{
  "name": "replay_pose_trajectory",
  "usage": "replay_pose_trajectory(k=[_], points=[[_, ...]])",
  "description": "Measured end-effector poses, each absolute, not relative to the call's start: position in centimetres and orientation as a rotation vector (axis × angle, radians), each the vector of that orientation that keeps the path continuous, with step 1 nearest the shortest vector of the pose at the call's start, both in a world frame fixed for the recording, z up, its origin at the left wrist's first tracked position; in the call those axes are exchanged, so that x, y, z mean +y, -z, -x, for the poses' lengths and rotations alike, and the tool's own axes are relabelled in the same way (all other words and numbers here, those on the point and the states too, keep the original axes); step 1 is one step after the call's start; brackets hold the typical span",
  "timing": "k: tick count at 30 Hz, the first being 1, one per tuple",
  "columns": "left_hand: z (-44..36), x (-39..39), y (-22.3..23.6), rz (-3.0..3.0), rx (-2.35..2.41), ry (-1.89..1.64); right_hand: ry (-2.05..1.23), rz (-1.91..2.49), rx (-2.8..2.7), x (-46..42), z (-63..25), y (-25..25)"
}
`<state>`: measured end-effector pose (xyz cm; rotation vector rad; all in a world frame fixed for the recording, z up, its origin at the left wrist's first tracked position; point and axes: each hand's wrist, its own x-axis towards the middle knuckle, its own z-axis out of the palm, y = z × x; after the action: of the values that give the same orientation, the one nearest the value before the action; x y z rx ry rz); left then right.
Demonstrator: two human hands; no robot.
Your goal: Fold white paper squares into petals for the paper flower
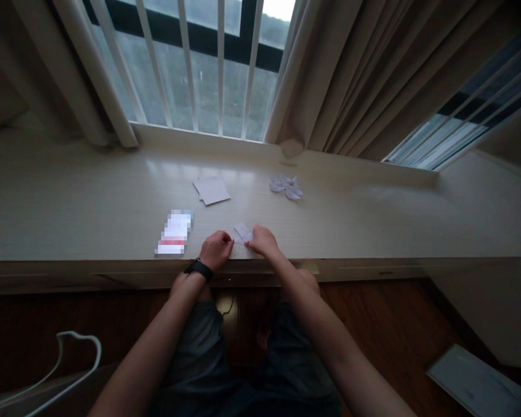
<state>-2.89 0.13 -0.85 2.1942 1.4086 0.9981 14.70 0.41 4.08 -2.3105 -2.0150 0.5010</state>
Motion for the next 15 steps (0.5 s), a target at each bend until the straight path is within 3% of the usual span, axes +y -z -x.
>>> replay_pose_trajectory(k=[6,11,15], points=[[2.6,-0.3,-1.0,-1.860,1.433,-1.081,-0.558,2.306,-1.957,0.6,-15.2,-3.8],[-0.1,-8.4,-9.8,-1.451,0.876,-1.235,-0.595,2.173,-1.881,0.5,-15.4,-2.7],[-0.2,-17.9,-15.9,-1.326,0.395,-1.102,-0.639,2.043,-1.821,1.0,-15.9,-1.8]])
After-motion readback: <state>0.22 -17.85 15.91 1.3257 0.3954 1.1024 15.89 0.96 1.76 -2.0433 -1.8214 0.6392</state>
